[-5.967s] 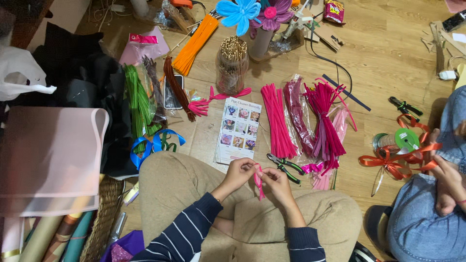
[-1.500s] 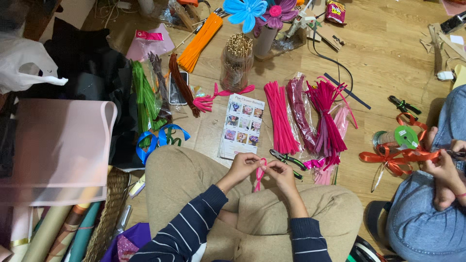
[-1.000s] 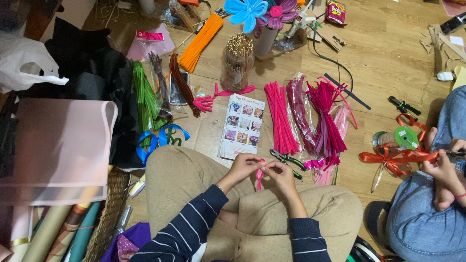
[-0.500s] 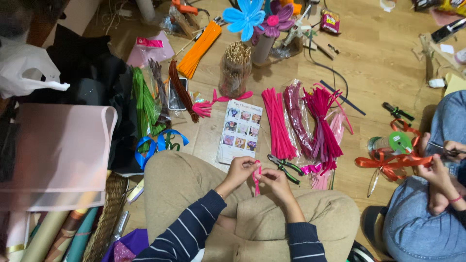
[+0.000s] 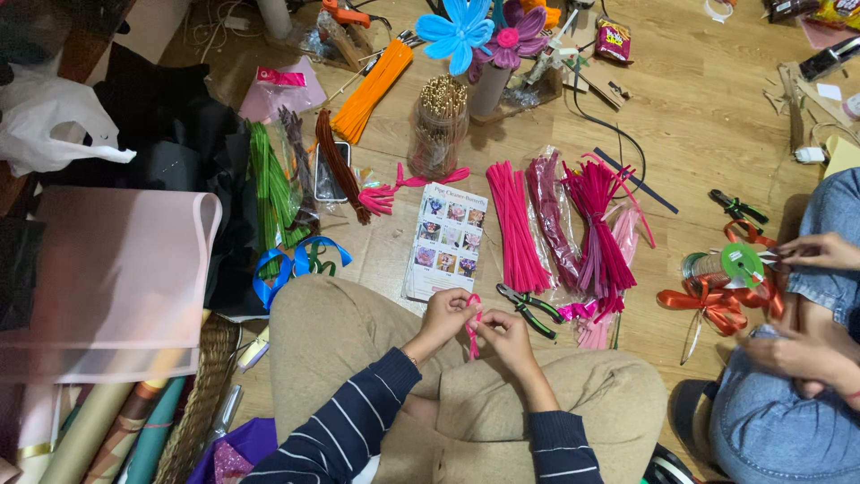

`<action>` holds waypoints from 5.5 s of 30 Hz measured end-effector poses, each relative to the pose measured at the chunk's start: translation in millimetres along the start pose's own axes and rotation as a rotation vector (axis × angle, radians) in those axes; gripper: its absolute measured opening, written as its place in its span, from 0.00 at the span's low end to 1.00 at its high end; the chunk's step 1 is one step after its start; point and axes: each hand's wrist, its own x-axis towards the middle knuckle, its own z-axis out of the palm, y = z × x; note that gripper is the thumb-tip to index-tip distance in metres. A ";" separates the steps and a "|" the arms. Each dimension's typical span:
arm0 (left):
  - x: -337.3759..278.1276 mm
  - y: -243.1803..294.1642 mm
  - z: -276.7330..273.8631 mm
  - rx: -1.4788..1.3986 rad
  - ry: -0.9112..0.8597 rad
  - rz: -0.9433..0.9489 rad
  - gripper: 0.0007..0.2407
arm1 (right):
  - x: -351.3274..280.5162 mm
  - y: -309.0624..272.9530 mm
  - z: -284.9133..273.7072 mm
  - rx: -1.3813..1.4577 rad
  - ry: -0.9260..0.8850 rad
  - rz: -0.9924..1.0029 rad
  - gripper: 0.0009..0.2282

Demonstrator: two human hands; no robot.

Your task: The person sits on the floor and uses a printed instruction sheet to guide the creation of a butterfly shape from pink pipe cleaners. They cut a pipe cleaner with pliers, then twist and bend it by hand to form loops and a body, referencing the sheet periodically.

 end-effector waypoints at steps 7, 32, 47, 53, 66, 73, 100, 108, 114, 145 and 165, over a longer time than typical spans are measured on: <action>3.8 -3.9 2.9 -0.020 -0.020 -0.013 0.06 | 3.6 11.1 -0.6 -0.059 0.018 -0.044 0.04; 14.0 -32.2 -9.3 -0.009 -0.090 -0.052 0.13 | -4.4 -22.0 0.3 0.278 0.174 0.310 0.06; -0.5 14.6 -1.4 -0.100 -0.234 -0.032 0.08 | 1.7 -1.6 -13.4 0.541 0.176 0.163 0.03; 6.9 1.6 -7.5 -0.065 -0.236 -0.041 0.10 | 2.4 -14.1 -11.5 0.324 0.163 0.100 0.03; 6.4 -7.1 -7.3 0.059 -0.228 0.045 0.09 | 6.7 15.3 -14.9 0.232 0.140 -0.060 0.04; -9.8 10.7 -2.1 0.004 -0.318 -0.035 0.21 | 2.1 5.2 -14.3 0.343 0.249 -0.029 0.04; -8.1 24.3 -6.6 -0.157 -0.413 -0.175 0.12 | 3.7 6.5 -18.7 0.586 0.119 -0.026 0.02; -7.0 33.8 -6.6 -0.162 -0.429 -0.200 0.12 | 5.5 7.3 -20.0 0.587 0.148 -0.025 0.02; -12.5 37.6 -3.3 -0.140 -0.350 -0.193 0.12 | -0.4 -4.1 -15.6 0.585 0.165 0.059 0.05; 9.3 10.8 -10.5 0.001 -0.126 -0.027 0.12 | 1.1 -18.9 -14.2 0.563 0.147 0.148 0.09; -0.8 20.5 -5.1 0.130 -0.115 0.061 0.06 | -0.1 5.5 -6.8 0.198 0.112 -0.074 0.02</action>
